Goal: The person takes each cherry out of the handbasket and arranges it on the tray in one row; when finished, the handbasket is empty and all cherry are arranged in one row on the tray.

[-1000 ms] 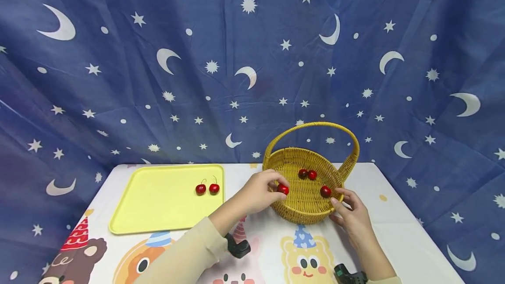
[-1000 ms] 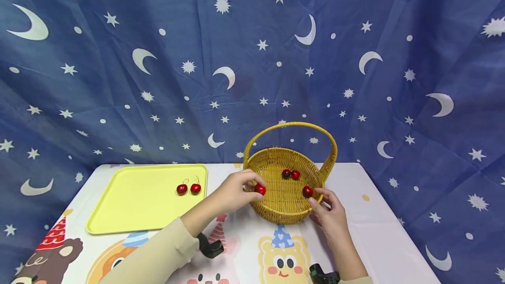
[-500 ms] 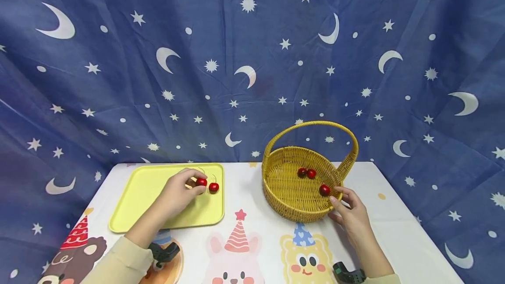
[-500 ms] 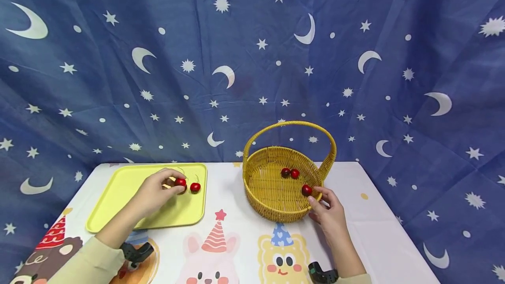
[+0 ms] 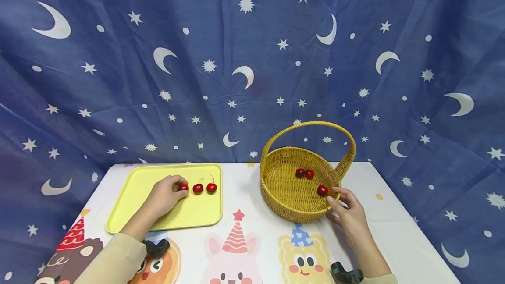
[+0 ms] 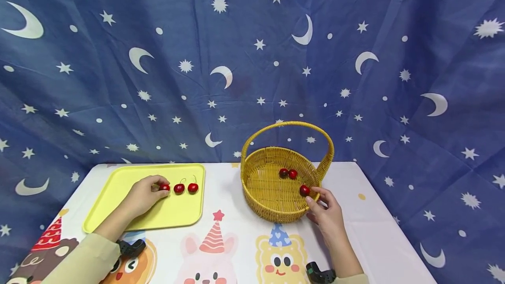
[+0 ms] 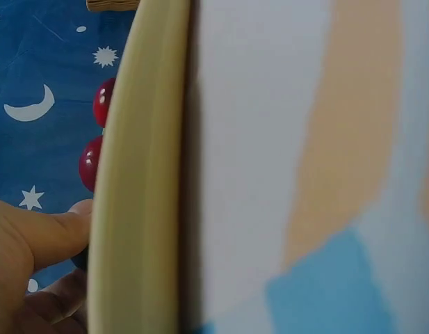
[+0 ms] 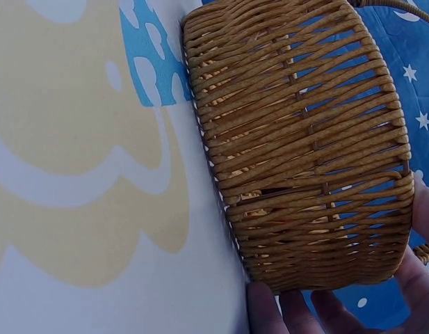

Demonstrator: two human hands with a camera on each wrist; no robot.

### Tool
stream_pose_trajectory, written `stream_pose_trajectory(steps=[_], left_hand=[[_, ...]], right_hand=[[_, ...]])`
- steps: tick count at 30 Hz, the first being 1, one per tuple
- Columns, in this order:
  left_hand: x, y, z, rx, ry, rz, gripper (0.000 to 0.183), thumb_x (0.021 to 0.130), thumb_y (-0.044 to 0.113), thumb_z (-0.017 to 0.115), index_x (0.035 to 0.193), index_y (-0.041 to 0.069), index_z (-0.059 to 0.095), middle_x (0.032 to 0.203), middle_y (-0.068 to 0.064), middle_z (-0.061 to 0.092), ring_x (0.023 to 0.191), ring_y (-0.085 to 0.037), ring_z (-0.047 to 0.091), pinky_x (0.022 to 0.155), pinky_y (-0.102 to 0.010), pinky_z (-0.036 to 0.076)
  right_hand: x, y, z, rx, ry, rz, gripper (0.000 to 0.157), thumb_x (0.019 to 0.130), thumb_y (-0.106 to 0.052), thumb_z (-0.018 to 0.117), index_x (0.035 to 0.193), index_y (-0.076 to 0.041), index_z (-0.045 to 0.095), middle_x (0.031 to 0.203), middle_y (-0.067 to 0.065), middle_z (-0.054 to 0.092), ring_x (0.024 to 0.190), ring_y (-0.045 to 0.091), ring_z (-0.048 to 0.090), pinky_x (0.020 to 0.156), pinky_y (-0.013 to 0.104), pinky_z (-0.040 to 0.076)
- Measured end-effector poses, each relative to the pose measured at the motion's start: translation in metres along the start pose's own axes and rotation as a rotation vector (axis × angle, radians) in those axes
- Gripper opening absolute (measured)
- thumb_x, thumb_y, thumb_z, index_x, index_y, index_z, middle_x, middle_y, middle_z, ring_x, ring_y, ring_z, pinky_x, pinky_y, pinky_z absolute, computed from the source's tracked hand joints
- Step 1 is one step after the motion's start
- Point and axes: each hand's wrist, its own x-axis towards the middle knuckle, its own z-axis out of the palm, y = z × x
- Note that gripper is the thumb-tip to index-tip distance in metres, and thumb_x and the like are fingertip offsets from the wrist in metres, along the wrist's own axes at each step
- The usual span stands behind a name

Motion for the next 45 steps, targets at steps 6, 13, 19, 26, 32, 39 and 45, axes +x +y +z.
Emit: stream_pose_trajectory(steps=[6, 13, 19, 26, 32, 39, 45], left_hand=[[0.000, 0.001, -0.002, 0.008, 0.002, 0.004, 0.021, 0.096, 0.017, 0.082, 0.114, 0.009, 0.075, 0.108, -0.009, 0.074, 0.094, -0.024, 0.063, 0.087, -0.043, 0.050], [-0.003, 0.003, -0.006, -0.008, -0.014, -0.007, 0.026, 0.096, 0.019, 0.081, 0.119, 0.007, 0.075, 0.112, -0.012, 0.075, 0.099, -0.027, 0.065, 0.090, -0.047, 0.052], [-0.003, 0.003, -0.007, -0.005, -0.020, -0.006, 0.033, 0.096, 0.018, 0.081, 0.127, 0.007, 0.073, 0.117, -0.014, 0.074, 0.103, -0.029, 0.066, 0.093, -0.051, 0.052], [-0.004, 0.011, -0.010, -0.055, 0.018, -0.020, 0.039, 0.097, 0.011, 0.079, 0.134, 0.006, 0.070, 0.130, -0.020, 0.067, 0.098, -0.027, 0.069, 0.080, -0.039, 0.053], [-0.007, 0.059, -0.010, -0.148, 0.091, 0.037, 0.038, 0.097, 0.005, 0.077, 0.134, 0.009, 0.070, 0.132, -0.016, 0.069, 0.086, -0.022, 0.063, 0.064, -0.029, 0.051], [-0.016, 0.148, 0.013, -0.233, 0.121, 0.233, 0.032, 0.091, 0.002, 0.082, 0.119, 0.016, 0.076, 0.116, -0.004, 0.073, 0.090, -0.017, 0.064, 0.073, -0.027, 0.054], [-0.014, 0.212, 0.048, -0.335, -0.057, 0.396, 0.037, 0.092, 0.003, 0.082, 0.124, 0.017, 0.075, 0.118, 0.000, 0.075, 0.102, -0.019, 0.070, 0.086, -0.031, 0.058]], right_hand=[[0.000, -0.001, 0.000, -0.015, 0.004, 0.001, 0.050, 0.109, -0.024, 0.066, 0.154, -0.014, 0.048, 0.157, 0.016, 0.043, 0.109, 0.008, 0.066, 0.088, 0.032, 0.065], [0.000, -0.001, 0.001, -0.011, 0.005, 0.003, 0.049, 0.108, -0.024, 0.066, 0.154, -0.015, 0.049, 0.157, 0.015, 0.043, 0.108, 0.008, 0.067, 0.089, 0.032, 0.065], [0.001, -0.003, 0.002, -0.019, 0.009, 0.005, 0.050, 0.108, -0.025, 0.067, 0.154, -0.015, 0.049, 0.158, 0.016, 0.043, 0.109, 0.008, 0.066, 0.089, 0.032, 0.065], [0.001, -0.005, 0.002, -0.019, 0.012, 0.002, 0.049, 0.109, -0.023, 0.066, 0.154, -0.015, 0.049, 0.156, 0.015, 0.044, 0.108, 0.008, 0.066, 0.089, 0.032, 0.065], [-0.002, -0.002, 0.001, -0.010, 0.011, 0.002, 0.048, 0.109, -0.021, 0.065, 0.154, -0.013, 0.048, 0.153, 0.015, 0.044, 0.106, 0.008, 0.067, 0.088, 0.033, 0.065], [-0.001, 0.000, 0.000, -0.011, 0.009, -0.003, 0.049, 0.109, -0.020, 0.064, 0.154, -0.013, 0.047, 0.155, 0.016, 0.043, 0.107, 0.007, 0.067, 0.088, 0.032, 0.065], [0.000, -0.001, 0.002, 0.008, 0.006, -0.008, 0.048, 0.109, -0.019, 0.065, 0.153, -0.012, 0.048, 0.152, 0.016, 0.044, 0.107, 0.006, 0.067, 0.089, 0.030, 0.065]])
